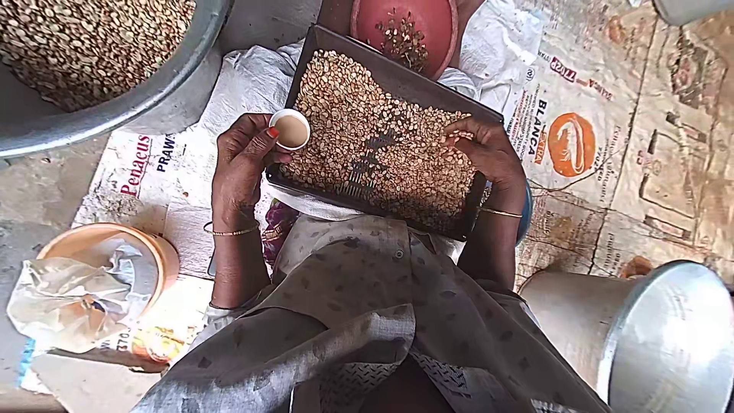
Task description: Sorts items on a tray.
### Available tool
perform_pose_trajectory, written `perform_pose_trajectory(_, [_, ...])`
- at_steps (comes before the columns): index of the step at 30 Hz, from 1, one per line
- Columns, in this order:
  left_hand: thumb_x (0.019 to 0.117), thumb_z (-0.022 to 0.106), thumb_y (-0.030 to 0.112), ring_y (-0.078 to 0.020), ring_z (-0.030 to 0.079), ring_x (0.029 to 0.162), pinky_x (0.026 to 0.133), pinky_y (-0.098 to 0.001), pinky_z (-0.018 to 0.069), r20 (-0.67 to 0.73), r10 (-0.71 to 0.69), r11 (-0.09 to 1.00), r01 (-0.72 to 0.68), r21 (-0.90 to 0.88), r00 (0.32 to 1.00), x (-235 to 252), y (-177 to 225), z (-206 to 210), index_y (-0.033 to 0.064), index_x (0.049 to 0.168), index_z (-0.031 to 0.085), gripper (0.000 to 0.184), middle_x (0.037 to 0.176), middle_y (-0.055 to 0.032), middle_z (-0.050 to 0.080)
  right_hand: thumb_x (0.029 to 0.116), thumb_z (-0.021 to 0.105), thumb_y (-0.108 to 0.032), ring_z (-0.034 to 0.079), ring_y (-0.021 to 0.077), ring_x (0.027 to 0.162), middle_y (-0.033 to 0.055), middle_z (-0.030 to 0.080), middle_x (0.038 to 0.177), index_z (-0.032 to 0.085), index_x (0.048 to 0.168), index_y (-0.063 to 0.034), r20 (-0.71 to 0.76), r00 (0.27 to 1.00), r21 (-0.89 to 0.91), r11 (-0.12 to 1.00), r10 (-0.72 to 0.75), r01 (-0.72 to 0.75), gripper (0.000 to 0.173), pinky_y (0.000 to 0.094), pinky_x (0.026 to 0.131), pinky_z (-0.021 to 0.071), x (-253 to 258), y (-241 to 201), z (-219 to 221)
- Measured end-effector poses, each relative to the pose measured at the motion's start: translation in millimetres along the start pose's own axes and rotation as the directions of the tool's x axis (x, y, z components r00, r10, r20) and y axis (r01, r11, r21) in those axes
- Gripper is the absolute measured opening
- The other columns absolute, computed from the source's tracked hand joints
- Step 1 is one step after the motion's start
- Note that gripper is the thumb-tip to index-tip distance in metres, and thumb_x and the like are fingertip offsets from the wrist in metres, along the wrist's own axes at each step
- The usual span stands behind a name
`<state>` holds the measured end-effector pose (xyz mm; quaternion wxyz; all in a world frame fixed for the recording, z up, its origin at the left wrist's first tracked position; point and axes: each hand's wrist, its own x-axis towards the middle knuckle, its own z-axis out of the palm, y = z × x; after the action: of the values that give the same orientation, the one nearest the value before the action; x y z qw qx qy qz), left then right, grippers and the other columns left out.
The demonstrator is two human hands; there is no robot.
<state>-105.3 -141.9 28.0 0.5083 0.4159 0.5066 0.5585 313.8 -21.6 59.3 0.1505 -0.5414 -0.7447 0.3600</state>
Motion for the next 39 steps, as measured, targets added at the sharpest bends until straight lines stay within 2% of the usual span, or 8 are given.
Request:
perform_pose_trajectory(3, [0.1066, 0.045, 0.013, -0.0049, 0.071, 0.083, 0.077, -0.0248, 0.0622, -0.001, -0.013, 1.000, 0.013, 0.010, 1.000, -1.2, 0.2, 3.4, 0.0109, 0.118, 0.058, 0.017, 0.101, 0.0078, 0.070, 0.0982, 0.054, -0.004, 0.060, 0.0377, 0.127, 0.0246, 0.063, 0.135, 0.064, 0.131, 0.0032, -0.059, 0.998, -0.265, 0.964, -0.029, 0.012, 0.035, 0.0572, 0.108, 0.0446, 18.7, -10.5, 15.4])
perform_pose_trajectory(10, [0.1062, 0.045, 0.013, -0.0045, 0.071, 0.085, 0.077, -0.0248, 0.0622, 0.012, -0.004, 0.999, 0.004, 0.032, 1.000, -1.2, 2.2, 6.4, 0.0116, 0.118, 0.058, 0.018, 0.103, 0.0086, 0.070, 0.0944, 0.068, -0.013, 0.040, 0.0341, 0.147, 0.0142, 0.051, 0.154, 0.072, 0.129, -0.0136, 0.216, 0.905, -0.187, 0.894, -0.368, 0.408, 0.034, 0.0523, 0.121, 0.0316, 66.8, -68.8, 139.1])
perform_pose_trajectory(15, [0.1056, 0.045, 0.013, -0.0041, 0.071, 0.085, 0.078, -0.0245, 0.0621, -0.002, -0.003, 0.999, 0.004, 0.032, 1.000, -2.5, 3.1, 3.0, 0.0124, 0.118, 0.058, 0.018, 0.103, 0.0097, 0.070, 0.0898, 0.068, -0.005, 0.062, 0.0340, 0.116, 0.0156, 0.070, 0.111, 0.078, 0.098, -0.0070, 0.378, 0.883, -0.298, 0.866, -0.280, 0.402, 0.013, 0.0522, 0.109, 0.0414, 65.0, -56.5, 134.1])
perform_pose_trajectory(21, [0.1063, 0.045, 0.013, -0.0051, 0.071, 0.084, 0.077, -0.0254, 0.0624, -0.004, -0.013, 1.000, 0.013, 0.014, 1.000, -0.6, -0.4, -0.3, 0.0118, 0.118, 0.058, 0.017, 0.103, 0.0084, 0.070, 0.0915, 0.056, 0.005, 0.059, 0.0400, 0.125, 0.0212, 0.067, 0.125, 0.076, 0.108, -0.0028, -0.040, 0.999, -0.405, 0.913, 0.030, -0.044, 0.027, 0.0591, 0.106, 0.0449, 55.4, -8.3, 59.5])
perform_pose_trajectory(25, [0.1063, 0.045, 0.013, -0.0047, 0.071, 0.084, 0.077, -0.0251, 0.0622, 0.000, -0.010, 1.000, 0.010, 0.020, 1.000, 0.1, -1.6, 1.6, 0.0109, 0.117, 0.058, 0.016, 0.101, 0.0081, 0.070, 0.0906, 0.051, 0.007, 0.056, 0.0327, 0.134, 0.0187, 0.060, 0.142, 0.073, 0.111, 0.0010, -0.187, 0.975, -0.319, 0.946, -0.117, 0.053, 0.030, 0.0481, 0.110, 0.0456, 63.3, -11.0, 53.0])
perform_pose_trajectory(28, [0.1065, 0.045, 0.013, -0.0058, 0.072, 0.084, 0.077, -0.0264, 0.0630, 0.012, -0.021, 1.000, 0.021, 0.014, 1.000, 0.5, -0.8, 3.6, 0.0103, 0.117, 0.057, 0.016, 0.102, 0.0070, 0.070, 0.0963, 0.056, -0.002, 0.059, 0.0280, 0.131, 0.0174, 0.058, 0.145, 0.071, 0.117, -0.0005, -0.137, 0.955, -0.212, 0.950, -0.263, 0.231, 0.025, 0.0392, 0.105, 0.0512, 77.8, -38.8, 81.9])
perform_pose_trajectory(33, [0.1065, 0.045, 0.012, -0.0057, 0.071, 0.084, 0.077, -0.0265, 0.0629, 0.020, -0.021, 0.999, 0.020, 0.026, 1.000, 0.4, 1.4, 5.2, 0.0108, 0.117, 0.057, 0.016, 0.102, 0.0076, 0.070, 0.0920, 0.069, -0.011, 0.032, 0.0352, 0.152, 0.0126, 0.049, 0.156, 0.074, 0.126, -0.0188, 0.214, 0.907, -0.274, 0.868, -0.364, 0.413, 0.035, 0.0586, 0.123, 0.0227, 101.9, -71.7, 136.3])
perform_pose_trajectory(39, [0.1060, 0.045, 0.012, -0.0058, 0.071, 0.084, 0.077, -0.0264, 0.0626, -0.003, -0.017, 1.000, 0.017, 0.010, 1.000, -0.8, 1.8, -1.8, 0.0107, 0.118, 0.058, 0.017, 0.102, 0.0074, 0.070, 0.0956, 0.065, -0.013, 0.061, 0.0403, 0.121, 0.0225, 0.068, 0.121, 0.073, 0.109, -0.0023, 0.086, 0.996, -0.379, 0.925, 0.007, 0.026, 0.020, 0.0606, 0.105, 0.0442, 100.6, -24.9, 89.0])
